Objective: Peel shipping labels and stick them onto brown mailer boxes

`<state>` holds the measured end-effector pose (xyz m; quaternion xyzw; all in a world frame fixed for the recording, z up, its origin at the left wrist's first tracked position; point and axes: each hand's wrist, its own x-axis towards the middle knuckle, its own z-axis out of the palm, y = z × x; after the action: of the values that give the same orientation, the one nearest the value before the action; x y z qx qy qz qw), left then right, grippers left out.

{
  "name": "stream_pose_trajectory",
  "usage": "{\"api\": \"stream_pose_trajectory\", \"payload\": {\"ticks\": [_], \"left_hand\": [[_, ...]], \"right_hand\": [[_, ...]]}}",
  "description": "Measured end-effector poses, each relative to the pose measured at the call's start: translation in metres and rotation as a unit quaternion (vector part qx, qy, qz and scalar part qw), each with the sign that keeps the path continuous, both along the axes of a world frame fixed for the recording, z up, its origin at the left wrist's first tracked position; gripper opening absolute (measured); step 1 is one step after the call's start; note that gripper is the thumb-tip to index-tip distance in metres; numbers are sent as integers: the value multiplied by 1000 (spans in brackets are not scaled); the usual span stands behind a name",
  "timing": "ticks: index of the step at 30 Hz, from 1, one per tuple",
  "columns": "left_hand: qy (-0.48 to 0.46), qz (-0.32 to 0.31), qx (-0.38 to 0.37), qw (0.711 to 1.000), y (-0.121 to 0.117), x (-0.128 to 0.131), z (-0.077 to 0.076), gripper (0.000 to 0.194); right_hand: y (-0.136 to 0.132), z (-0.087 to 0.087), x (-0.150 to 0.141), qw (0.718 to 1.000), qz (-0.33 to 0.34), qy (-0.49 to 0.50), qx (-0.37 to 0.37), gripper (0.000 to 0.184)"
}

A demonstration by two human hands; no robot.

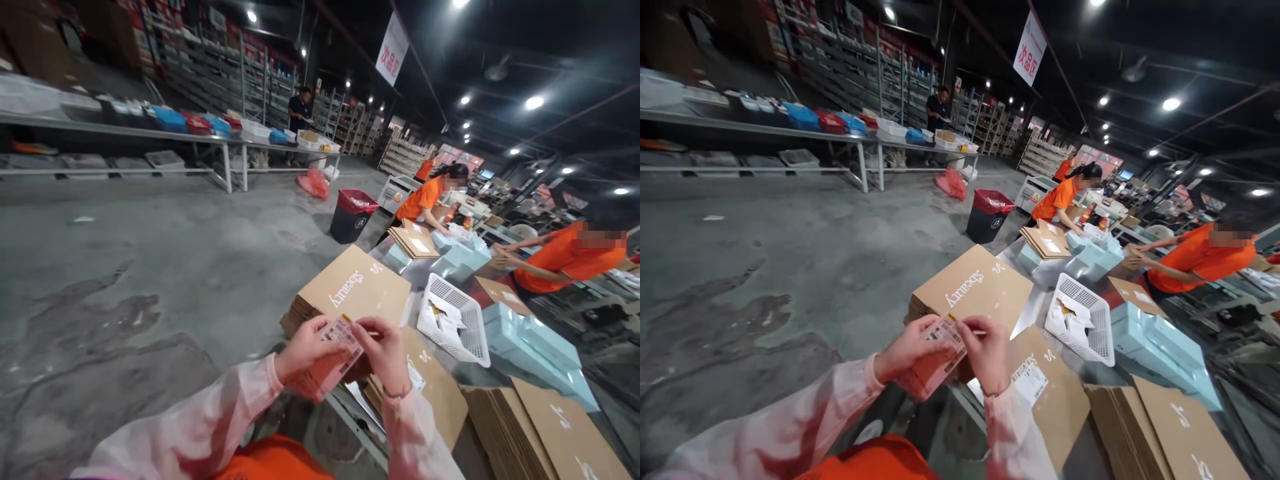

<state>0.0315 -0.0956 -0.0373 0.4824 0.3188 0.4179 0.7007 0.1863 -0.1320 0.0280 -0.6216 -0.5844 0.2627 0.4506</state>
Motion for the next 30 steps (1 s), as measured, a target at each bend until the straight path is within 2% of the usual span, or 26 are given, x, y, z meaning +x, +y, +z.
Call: {"api": "stream_pose_trajectory", "payload": {"ticks": [2,4,8,10,12,13,15,17,20,21,22,23,24,25,26,27,28,29,30], "left_hand": [[-16,-114,-41,992,5,-1,-3,49],[-21,-178,-89,980,8,-3,-13,48],[-46,-189,-126,973,-5,-16,-45,59],[-20,-188,-111,976,-19,-32,-60,59],[15,-210,-89,974,-32,-53,-64,57],[25,-223,-81,971,-36,-64,-61,57],[25,-224,-74,972,-37,-84,-46,57],[24,-168,-81,982,-27,-94,-21,59],[63,-50,-75,994,6,-88,17,59],[86,-21,-59,994,20,-80,27,57],[114,4,-34,993,35,-71,34,53],[152,27,0,988,51,-60,40,48],[196,51,36,979,67,-49,43,42],[239,70,69,966,82,-38,45,37],[277,83,93,953,95,-27,45,32],[305,91,107,942,107,-18,44,27],[321,90,114,936,116,-11,42,24],[325,84,114,935,123,-4,40,22],[322,78,113,937,126,0,39,23]], "right_hand": [[32,-2,20,998,-8,-43,35,30],[71,-5,42,992,-39,-105,49,30],[134,-15,77,968,-124,-216,-34,33],[149,-21,82,956,-151,-245,-63,52],[154,-26,77,933,-155,-313,-87,75],[152,-28,71,916,-136,-361,-108,78],[139,-31,53,880,-48,-451,-138,70],[112,-33,31,858,74,-492,-125,65],[52,-33,5,849,249,-464,-38,76],[31,-33,2,851,304,-428,-12,76],[11,-33,3,862,340,-377,6,67],[-4,-33,8,888,329,-320,20,55],[-16,-35,16,926,268,-264,32,45],[-23,-37,26,963,158,-216,40,43],[-27,-40,36,983,22,-179,42,46],[-28,-45,46,982,-97,-156,38,50],[-27,-50,53,974,-171,-143,26,56],[-25,-55,58,971,-196,-134,9,61],[-23,-60,60,976,-182,-122,-10,63]]}}
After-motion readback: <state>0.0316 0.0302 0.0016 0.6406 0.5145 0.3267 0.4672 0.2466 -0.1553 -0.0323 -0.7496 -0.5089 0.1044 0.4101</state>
